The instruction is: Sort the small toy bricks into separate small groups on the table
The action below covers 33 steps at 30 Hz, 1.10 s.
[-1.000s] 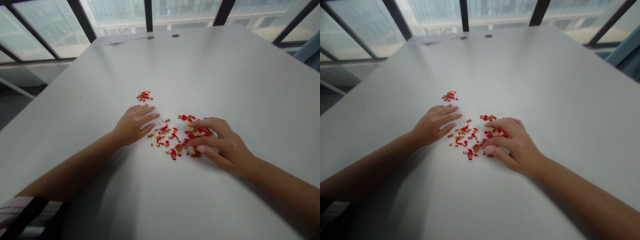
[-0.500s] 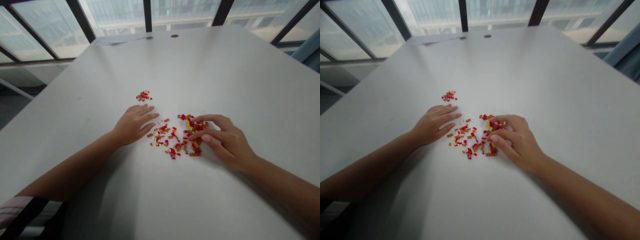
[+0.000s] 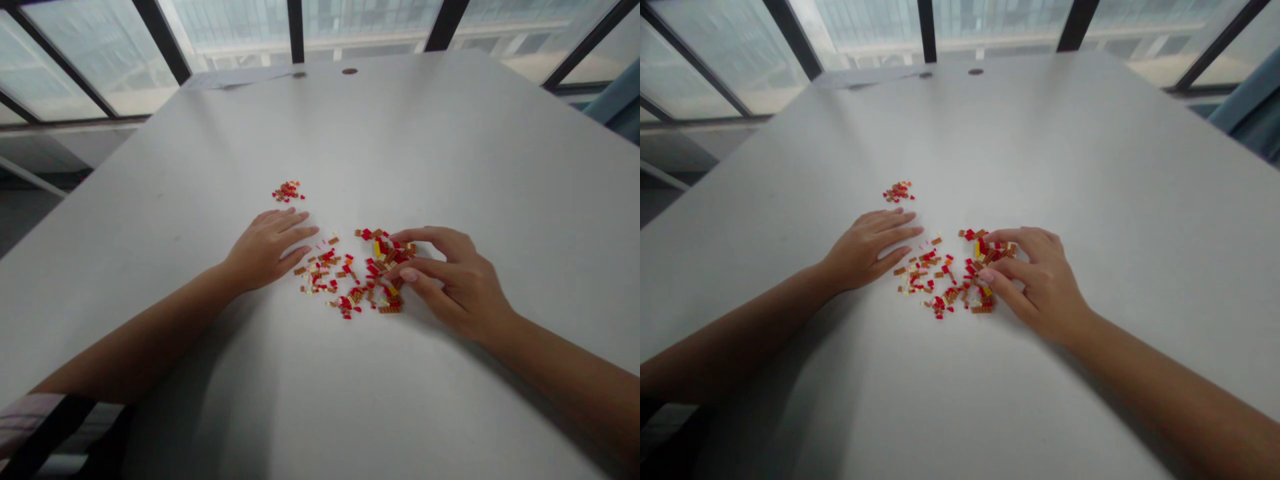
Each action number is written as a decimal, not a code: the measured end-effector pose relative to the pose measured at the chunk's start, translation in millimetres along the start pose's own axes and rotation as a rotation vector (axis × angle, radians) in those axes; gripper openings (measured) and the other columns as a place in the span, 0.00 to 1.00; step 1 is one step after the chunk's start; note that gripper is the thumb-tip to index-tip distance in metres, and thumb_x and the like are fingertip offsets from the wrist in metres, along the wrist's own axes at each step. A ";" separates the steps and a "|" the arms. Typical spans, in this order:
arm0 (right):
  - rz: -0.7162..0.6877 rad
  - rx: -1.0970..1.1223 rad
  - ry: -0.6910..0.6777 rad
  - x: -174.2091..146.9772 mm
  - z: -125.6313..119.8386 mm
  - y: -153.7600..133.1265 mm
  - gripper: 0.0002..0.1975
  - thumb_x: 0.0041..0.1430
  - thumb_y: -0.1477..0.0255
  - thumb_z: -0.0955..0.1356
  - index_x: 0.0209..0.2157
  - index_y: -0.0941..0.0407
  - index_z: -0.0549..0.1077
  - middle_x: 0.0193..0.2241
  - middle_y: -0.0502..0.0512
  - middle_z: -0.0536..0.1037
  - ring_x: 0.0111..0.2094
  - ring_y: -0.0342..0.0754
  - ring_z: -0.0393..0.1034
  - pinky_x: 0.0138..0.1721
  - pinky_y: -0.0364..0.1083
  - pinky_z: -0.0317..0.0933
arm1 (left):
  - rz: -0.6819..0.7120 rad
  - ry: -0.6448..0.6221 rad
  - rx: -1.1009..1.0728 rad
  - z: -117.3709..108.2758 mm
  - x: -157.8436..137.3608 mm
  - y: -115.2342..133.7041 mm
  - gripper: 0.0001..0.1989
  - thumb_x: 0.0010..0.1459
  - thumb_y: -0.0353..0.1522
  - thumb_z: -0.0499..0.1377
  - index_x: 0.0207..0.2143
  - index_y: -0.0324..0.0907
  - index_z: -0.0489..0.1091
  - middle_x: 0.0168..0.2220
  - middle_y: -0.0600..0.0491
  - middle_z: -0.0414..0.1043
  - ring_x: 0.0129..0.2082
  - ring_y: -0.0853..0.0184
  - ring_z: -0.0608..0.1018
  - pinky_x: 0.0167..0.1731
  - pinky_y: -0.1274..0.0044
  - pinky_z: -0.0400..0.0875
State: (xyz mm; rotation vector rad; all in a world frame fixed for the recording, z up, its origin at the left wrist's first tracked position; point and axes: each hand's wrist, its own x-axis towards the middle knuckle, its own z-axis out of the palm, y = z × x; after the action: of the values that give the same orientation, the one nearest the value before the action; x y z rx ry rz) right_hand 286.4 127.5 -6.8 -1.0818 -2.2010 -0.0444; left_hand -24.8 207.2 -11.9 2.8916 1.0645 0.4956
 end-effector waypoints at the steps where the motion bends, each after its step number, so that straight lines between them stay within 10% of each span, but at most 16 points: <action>1: 0.021 -0.007 0.016 -0.3 -0.1 0.6 0.15 0.70 0.66 0.64 0.32 0.52 0.80 0.46 0.59 0.81 0.46 0.56 0.76 0.50 0.58 0.66 | -0.001 -0.002 -0.001 -0.1 0.0 0.0 0.21 0.71 0.41 0.50 0.58 0.44 0.73 0.63 0.44 0.70 0.64 0.52 0.71 0.63 0.57 0.64; 33: 0.126 0.025 -0.038 1.0 0.4 5.1 0.20 0.70 0.67 0.63 0.26 0.49 0.79 0.44 0.54 0.81 0.44 0.57 0.78 0.47 0.60 0.68 | 0.004 0.002 -0.008 -0.5 0.1 1.1 0.21 0.71 0.41 0.49 0.58 0.43 0.73 0.63 0.43 0.70 0.64 0.53 0.70 0.63 0.58 0.64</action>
State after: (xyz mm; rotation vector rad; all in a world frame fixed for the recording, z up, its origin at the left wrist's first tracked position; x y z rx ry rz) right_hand 289.3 131.7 -7.8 -1.2141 -2.1561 0.0600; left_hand -24.2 206.4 -11.2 2.8874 1.0545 0.5027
